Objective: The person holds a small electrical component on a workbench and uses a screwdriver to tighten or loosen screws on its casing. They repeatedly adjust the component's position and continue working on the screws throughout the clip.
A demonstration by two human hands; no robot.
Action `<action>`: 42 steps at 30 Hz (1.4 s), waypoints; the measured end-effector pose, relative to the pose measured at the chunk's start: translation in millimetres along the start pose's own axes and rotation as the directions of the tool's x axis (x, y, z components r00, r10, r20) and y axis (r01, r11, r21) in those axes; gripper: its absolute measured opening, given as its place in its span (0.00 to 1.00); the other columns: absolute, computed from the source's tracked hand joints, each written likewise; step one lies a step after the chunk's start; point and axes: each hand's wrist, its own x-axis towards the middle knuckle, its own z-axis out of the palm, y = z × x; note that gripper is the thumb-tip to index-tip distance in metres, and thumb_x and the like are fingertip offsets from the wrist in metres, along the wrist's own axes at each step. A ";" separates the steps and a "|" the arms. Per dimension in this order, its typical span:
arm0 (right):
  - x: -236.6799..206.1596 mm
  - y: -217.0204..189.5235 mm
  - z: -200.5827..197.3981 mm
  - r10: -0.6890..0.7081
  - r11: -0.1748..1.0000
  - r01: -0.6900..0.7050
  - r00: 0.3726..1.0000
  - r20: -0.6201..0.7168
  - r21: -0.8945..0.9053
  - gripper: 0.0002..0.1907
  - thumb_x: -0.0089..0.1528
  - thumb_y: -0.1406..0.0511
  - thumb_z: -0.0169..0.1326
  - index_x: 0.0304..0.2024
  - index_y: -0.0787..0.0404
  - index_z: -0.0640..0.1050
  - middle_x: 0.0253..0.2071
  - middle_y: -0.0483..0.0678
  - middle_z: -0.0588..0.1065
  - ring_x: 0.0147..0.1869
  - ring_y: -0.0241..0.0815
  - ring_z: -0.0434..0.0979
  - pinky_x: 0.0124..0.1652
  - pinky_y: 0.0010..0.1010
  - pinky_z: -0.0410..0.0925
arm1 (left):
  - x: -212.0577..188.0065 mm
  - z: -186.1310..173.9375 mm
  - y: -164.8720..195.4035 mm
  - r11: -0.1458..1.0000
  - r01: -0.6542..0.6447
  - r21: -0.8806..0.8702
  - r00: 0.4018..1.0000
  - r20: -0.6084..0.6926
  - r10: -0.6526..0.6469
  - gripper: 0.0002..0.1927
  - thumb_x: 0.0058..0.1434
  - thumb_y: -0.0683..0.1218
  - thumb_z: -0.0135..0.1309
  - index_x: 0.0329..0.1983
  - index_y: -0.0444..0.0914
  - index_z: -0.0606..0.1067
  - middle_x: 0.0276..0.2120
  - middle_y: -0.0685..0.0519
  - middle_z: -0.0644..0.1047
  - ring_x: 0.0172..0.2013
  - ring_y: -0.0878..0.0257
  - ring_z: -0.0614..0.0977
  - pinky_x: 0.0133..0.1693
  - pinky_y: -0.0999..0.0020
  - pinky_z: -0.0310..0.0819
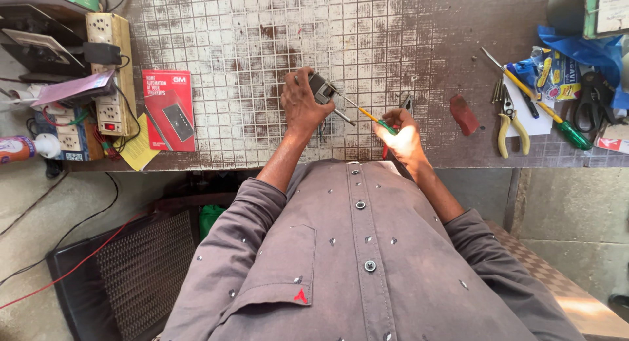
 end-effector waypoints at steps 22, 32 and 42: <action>2.9 23.1 -0.3 0.343 0.935 -0.350 0.933 0.106 0.060 0.16 0.68 0.58 0.59 0.43 0.66 0.81 0.31 0.48 0.77 0.33 0.35 0.71 0.34 0.27 0.63 | 1.7 -5.1 -1.8 1.000 -0.015 0.004 1.000 -0.026 0.015 0.45 0.41 0.53 0.73 0.58 0.47 0.60 0.48 0.48 0.62 0.52 0.49 0.72 0.47 0.42 0.72; 5.2 28.0 0.3 0.292 0.945 -0.304 0.950 0.110 0.119 0.16 0.63 0.58 0.64 0.44 0.65 0.79 0.33 0.47 0.78 0.37 0.34 0.74 0.38 0.24 0.67 | 2.1 -5.4 -2.8 1.000 -0.018 -0.017 1.000 -0.020 0.017 0.44 0.42 0.52 0.72 0.59 0.47 0.59 0.49 0.48 0.63 0.52 0.49 0.73 0.48 0.43 0.73; 8.4 32.0 1.8 0.231 0.954 -0.243 0.969 0.084 0.178 0.17 0.58 0.62 0.67 0.44 0.62 0.77 0.35 0.45 0.79 0.39 0.33 0.77 0.39 0.24 0.70 | 0.5 -0.7 -6.0 1.000 -0.010 -0.014 1.000 -0.013 0.010 0.44 0.42 0.53 0.72 0.59 0.47 0.59 0.49 0.47 0.62 0.52 0.49 0.73 0.47 0.43 0.75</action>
